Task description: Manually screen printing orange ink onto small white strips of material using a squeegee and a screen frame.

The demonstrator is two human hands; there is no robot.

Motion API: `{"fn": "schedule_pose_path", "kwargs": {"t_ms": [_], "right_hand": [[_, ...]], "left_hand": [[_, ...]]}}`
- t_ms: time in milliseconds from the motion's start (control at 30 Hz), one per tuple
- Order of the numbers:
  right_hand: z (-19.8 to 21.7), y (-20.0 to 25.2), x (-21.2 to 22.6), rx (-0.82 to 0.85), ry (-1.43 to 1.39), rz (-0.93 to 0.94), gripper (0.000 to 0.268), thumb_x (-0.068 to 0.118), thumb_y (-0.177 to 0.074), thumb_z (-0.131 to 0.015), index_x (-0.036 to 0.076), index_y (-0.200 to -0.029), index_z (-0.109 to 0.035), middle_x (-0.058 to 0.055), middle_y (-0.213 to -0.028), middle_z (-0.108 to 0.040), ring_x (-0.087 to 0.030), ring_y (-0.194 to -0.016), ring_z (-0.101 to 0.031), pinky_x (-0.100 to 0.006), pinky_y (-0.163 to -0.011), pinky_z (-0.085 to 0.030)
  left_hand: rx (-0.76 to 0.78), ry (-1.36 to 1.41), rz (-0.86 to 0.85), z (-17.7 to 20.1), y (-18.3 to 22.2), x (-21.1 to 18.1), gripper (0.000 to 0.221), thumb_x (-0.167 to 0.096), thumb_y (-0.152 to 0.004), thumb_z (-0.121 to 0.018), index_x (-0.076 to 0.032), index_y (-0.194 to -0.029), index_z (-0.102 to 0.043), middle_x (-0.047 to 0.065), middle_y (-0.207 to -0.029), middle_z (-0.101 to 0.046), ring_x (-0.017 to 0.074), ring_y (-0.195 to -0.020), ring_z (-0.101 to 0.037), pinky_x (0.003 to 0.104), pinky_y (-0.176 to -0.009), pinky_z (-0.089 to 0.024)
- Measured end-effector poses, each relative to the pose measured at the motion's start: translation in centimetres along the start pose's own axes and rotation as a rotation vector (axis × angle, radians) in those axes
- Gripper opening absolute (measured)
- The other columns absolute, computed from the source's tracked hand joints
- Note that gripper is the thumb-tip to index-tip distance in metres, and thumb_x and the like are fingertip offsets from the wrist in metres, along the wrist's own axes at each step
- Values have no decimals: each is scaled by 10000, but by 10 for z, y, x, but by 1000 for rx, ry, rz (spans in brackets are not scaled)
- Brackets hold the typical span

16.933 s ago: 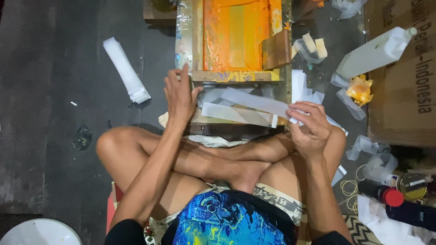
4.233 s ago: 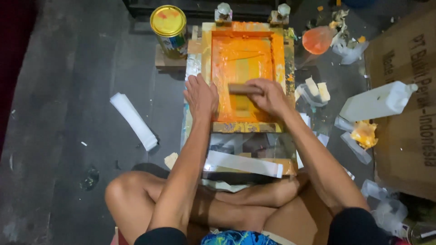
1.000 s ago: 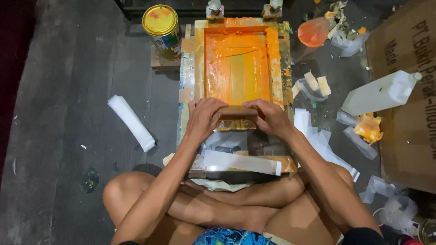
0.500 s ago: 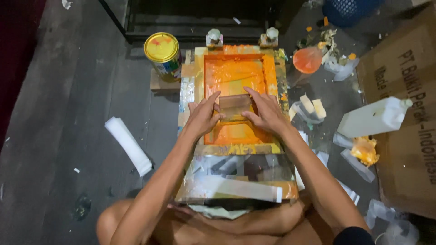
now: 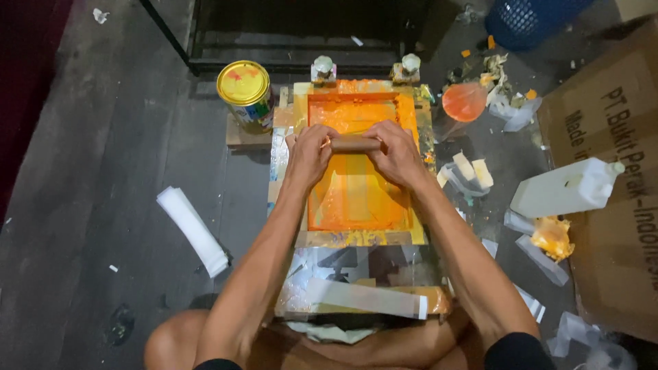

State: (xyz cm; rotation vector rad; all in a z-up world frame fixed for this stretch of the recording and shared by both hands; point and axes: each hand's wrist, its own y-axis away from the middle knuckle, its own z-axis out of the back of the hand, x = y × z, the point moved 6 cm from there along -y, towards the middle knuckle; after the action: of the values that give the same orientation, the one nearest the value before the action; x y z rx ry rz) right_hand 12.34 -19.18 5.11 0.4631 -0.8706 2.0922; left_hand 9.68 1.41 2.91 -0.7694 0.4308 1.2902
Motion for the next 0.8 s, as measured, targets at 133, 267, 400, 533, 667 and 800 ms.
{"fn": "schedule_pose_path", "kwargs": {"t_ms": [133, 267, 400, 533, 667, 800], "right_hand": [[10, 42, 27, 31, 81, 61, 220, 190, -866, -806, 253, -1071, -758, 67, -1114, -735, -201, -1056, -690, -330, -845, -481], [20, 80, 59, 41, 80, 127, 248, 69, -869, -709, 224, -1050, -775, 67, -1084, -756, -207, -1021, -703, -330, -814, -491], [25, 114, 75, 73, 69, 54, 271, 154, -861, -800, 242, -1114, -757, 86, -1065, -763, -170, -1010, -710, -293, -848, -433], [29, 121, 75, 96, -105, -12, 306, 235, -934, -772, 223, -1235, -717, 70, -1002, -773, -178, -964, -728, -285, -862, -412], [20, 107, 59, 99, -31, -25, 666, 234, -880, -823, 150, -1473, -532, -53, -932, -730, -262, -929, -728, -334, -899, -387], [7, 72, 14, 219, -16, -159, 809, 302, -874, -832, 220, -1567, -423, -22, -985, -719, -232, -1019, -713, -341, -956, -328]], "left_hand": [[81, -33, -24, 6, 41, -18, 305, -114, -884, -703, -311, -1115, -682, -91, -1035, -656, 178, -1136, -597, 450, -991, -305], [156, -54, -69, 13, 84, -38, 266, -141, -889, -713, -307, -1093, -669, -79, -995, -647, 198, -1132, -597, 460, -991, -305], [169, -28, -87, 25, 121, -60, 265, -153, -916, -690, -271, -1151, -659, -45, -973, -690, 184, -1048, -625, 405, -970, -289], [199, 61, -57, 18, 133, -51, 435, -170, -904, -697, -253, -1319, -602, -17, -1051, -716, 196, -1070, -646, 393, -956, -295], [215, 99, -8, 10, 113, -40, 629, -221, -967, -689, -132, -1526, -415, 56, -999, -703, 242, -1057, -643, 418, -958, -256], [214, 133, 89, -3, 71, -16, 729, -262, -963, -724, -107, -1573, -354, 54, -1005, -694, 267, -1088, -618, 466, -965, -240]]}}
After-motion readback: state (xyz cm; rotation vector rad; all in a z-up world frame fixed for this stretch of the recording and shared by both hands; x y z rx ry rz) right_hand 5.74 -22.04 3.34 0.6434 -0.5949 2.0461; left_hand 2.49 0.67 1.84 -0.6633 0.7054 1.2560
